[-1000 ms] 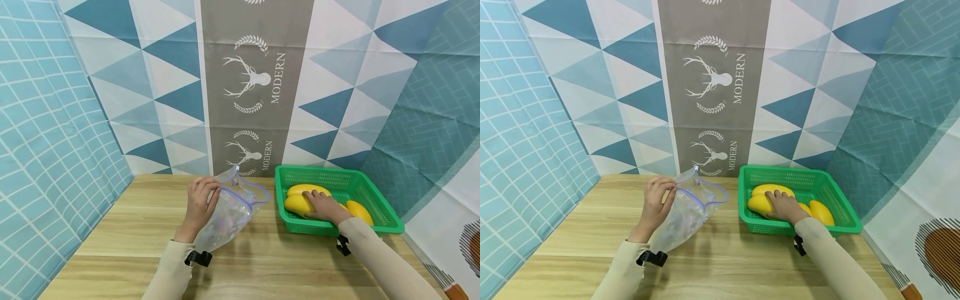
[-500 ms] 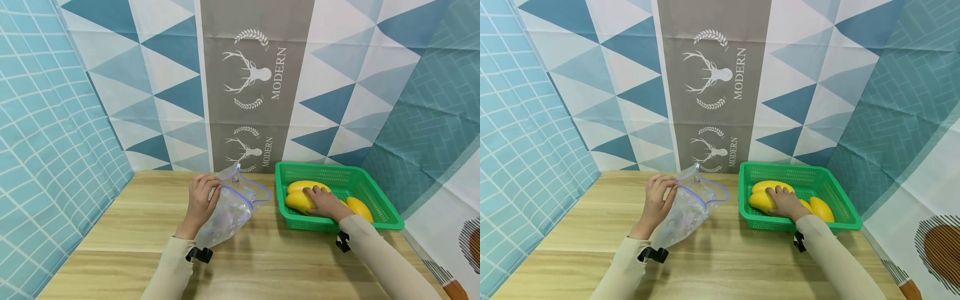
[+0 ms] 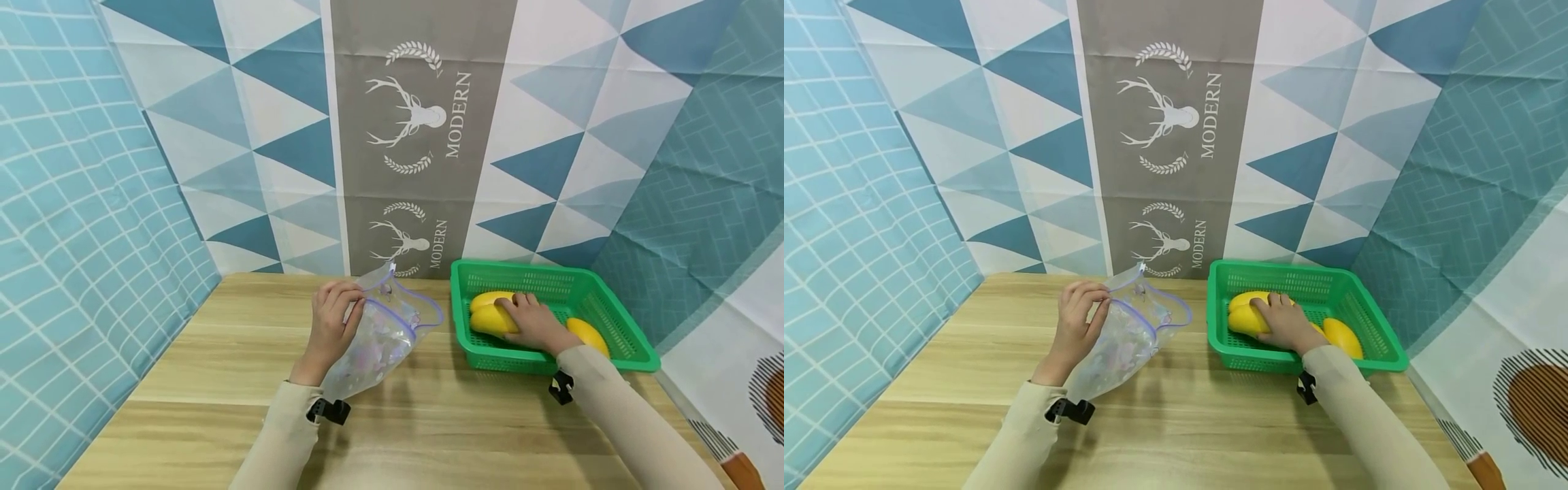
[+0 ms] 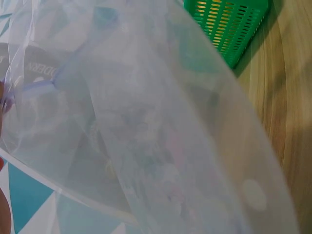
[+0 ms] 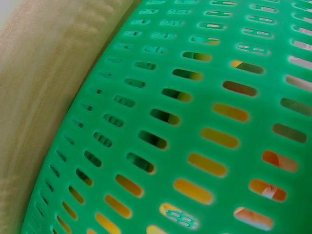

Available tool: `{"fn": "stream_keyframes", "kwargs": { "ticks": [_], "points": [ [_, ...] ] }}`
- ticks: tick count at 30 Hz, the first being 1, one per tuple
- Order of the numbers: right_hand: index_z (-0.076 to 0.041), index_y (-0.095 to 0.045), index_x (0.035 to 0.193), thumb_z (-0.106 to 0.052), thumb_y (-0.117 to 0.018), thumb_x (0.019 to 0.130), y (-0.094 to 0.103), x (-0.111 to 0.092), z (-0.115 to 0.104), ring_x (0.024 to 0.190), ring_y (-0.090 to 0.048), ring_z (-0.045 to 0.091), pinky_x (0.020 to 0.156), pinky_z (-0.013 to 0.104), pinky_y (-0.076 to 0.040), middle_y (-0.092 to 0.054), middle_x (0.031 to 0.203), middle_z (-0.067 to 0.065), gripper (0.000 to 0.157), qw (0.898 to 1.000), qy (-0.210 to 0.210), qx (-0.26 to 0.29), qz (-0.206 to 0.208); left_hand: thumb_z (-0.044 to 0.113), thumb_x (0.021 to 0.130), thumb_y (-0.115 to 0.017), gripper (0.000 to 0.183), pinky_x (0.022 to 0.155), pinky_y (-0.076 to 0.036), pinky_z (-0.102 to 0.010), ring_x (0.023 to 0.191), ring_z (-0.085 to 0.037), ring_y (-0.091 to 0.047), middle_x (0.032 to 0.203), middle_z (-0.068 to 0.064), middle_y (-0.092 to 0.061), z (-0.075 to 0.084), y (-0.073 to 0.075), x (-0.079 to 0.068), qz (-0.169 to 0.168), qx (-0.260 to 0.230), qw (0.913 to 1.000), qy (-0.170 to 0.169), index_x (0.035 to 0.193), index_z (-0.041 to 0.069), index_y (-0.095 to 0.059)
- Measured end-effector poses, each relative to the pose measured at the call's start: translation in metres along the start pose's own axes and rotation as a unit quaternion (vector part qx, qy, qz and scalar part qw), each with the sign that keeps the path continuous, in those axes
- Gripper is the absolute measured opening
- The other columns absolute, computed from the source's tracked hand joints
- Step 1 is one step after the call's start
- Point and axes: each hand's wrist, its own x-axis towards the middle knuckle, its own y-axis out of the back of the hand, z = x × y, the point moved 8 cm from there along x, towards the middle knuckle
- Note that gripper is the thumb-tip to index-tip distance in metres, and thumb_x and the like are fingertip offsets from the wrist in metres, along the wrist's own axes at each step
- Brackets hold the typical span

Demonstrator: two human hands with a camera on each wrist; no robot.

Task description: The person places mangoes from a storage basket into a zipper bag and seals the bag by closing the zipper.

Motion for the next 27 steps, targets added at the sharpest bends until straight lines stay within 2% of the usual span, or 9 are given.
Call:
{"fn": "stream_keyframes", "kwargs": {
  "ticks": [11, 20, 27],
  "points": [
    [-0.003, -0.052, 0.131, -0.023, -0.084, 0.079, 0.015, 0.001, -0.001, 0.09, -0.044, 0.036, 0.07, 0.053, -0.046, -0.046, 0.106, 0.021, 0.064, 0.998, 0.022, -0.011, 0.063, 0.018, 0.104, -0.054, 0.022, 0.076, -0.032, -0.048, 0.096, -0.037, -0.052, 0.101, -0.013, -0.065, 0.0, 0.001, -0.001, -0.001, 0.002, 1.0, 0.001, 0.093, 0.001, -0.064],
    [-0.003, -0.05, 0.136, -0.023, -0.082, 0.082, 0.033, 0.004, 0.001, 0.101, -0.044, 0.043, 0.078, 0.058, -0.044, -0.045, 0.116, 0.026, 0.066, 0.998, -0.009, -0.015, 0.06, 0.019, 0.104, -0.054, 0.023, 0.077, -0.031, -0.048, 0.096, -0.036, -0.051, 0.102, -0.013, -0.065, 0.001, -0.001, -0.002, -0.007, 0.002, 1.0, 0.007, 0.093, 0.001, -0.063],
    [-0.003, -0.049, 0.137, -0.022, -0.082, 0.083, 0.05, 0.003, -0.006, 0.103, -0.042, 0.044, 0.078, 0.057, -0.041, -0.043, 0.119, 0.027, 0.066, 0.997, -0.009, -0.009, 0.074, 0.022, 0.105, -0.051, 0.026, 0.077, -0.031, -0.048, 0.096, -0.037, -0.051, 0.102, -0.015, -0.065, 0.001, -0.001, -0.002, -0.008, 0.002, 0.9999, 0.007, 0.093, 0.002, -0.063]
  ]
}}
